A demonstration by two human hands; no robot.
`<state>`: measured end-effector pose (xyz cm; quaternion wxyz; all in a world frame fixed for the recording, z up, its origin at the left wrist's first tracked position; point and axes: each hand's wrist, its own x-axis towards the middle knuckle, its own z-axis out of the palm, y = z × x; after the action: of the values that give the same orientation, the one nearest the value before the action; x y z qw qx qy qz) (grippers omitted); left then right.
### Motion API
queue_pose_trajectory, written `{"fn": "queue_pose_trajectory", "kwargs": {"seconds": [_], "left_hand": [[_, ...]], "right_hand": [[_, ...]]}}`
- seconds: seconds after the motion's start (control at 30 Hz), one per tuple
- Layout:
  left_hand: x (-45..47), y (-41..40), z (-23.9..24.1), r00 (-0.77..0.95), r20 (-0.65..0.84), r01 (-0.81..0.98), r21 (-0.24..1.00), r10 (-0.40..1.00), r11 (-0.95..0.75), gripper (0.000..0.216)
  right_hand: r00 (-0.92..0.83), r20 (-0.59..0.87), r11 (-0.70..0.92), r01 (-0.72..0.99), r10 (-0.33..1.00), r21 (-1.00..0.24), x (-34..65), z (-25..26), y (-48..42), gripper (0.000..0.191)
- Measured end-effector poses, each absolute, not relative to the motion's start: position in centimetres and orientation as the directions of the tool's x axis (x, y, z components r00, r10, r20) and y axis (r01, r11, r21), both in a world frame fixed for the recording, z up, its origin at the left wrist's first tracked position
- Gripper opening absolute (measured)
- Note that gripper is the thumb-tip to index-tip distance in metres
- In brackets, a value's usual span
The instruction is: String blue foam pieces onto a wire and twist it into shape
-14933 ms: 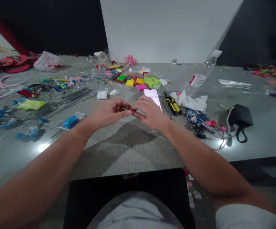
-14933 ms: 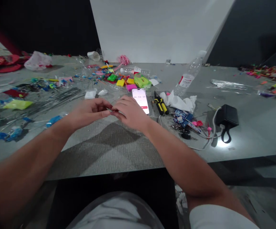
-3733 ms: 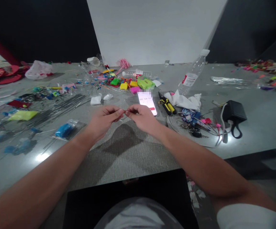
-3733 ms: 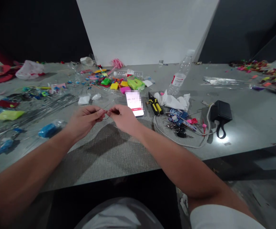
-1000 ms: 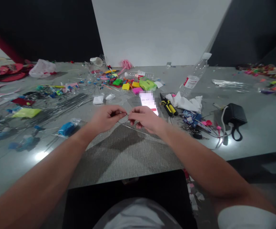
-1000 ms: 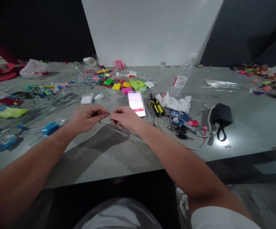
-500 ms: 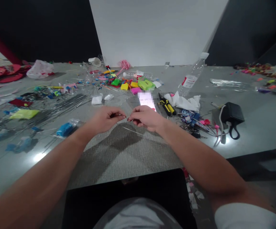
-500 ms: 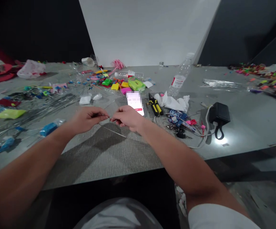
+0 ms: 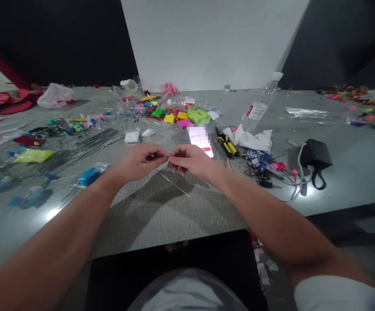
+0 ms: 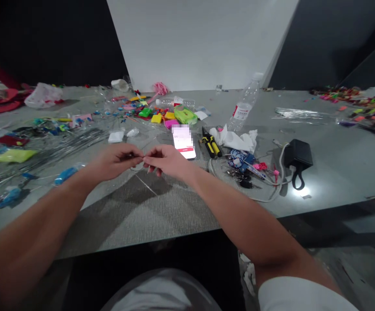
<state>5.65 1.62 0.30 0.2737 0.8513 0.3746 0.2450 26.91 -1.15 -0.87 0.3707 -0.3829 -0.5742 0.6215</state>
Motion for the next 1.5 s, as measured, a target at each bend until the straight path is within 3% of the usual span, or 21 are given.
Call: {"fn": "queue_pose_trajectory", "kwargs": {"seconds": [0.37, 0.7, 0.9, 1.1, 1.5], "left_hand": [[6.4, 0.2, -0.3, 0.403, 0.276, 0.322, 0.85, 0.872, -0.418, 0.017], [7.9, -0.7, -0.9, 0.228, 0.263, 0.201, 0.929, 0.937, -0.31, 0.014], [7.8, -0.1, -1.9, 0.349, 0.282, -0.04, 0.957, 0.894, -0.287, 0.016], [6.7, 0.6, -1.5, 0.418, 0.351, -0.099, 0.934, 0.838, -0.343, 0.009], [6.8, -0.3, -1.1, 0.54, 0.365, -0.096, 0.922, 0.759, -0.375, 0.007]], "right_hand": [[-0.387, 0.073, -0.067, -0.335, 0.919, -0.94, 26.5, -2.2, -1.2, 0.011], [-0.291, 0.199, 0.089, -0.352, 0.936, -0.932, 25.8, -3.2, -1.0, 0.021], [-0.465, 0.215, -0.022, -0.453, 0.859, -0.891, 25.9, -3.2, -1.4, 0.033], [-0.573, 0.156, -0.165, -0.469, 0.805, -0.868, 26.4, -2.4, -1.8, 0.026], [-0.746, 0.113, -0.227, -0.337, 0.656, -0.914, 27.5, -3.0, -0.9, 0.021]]}}
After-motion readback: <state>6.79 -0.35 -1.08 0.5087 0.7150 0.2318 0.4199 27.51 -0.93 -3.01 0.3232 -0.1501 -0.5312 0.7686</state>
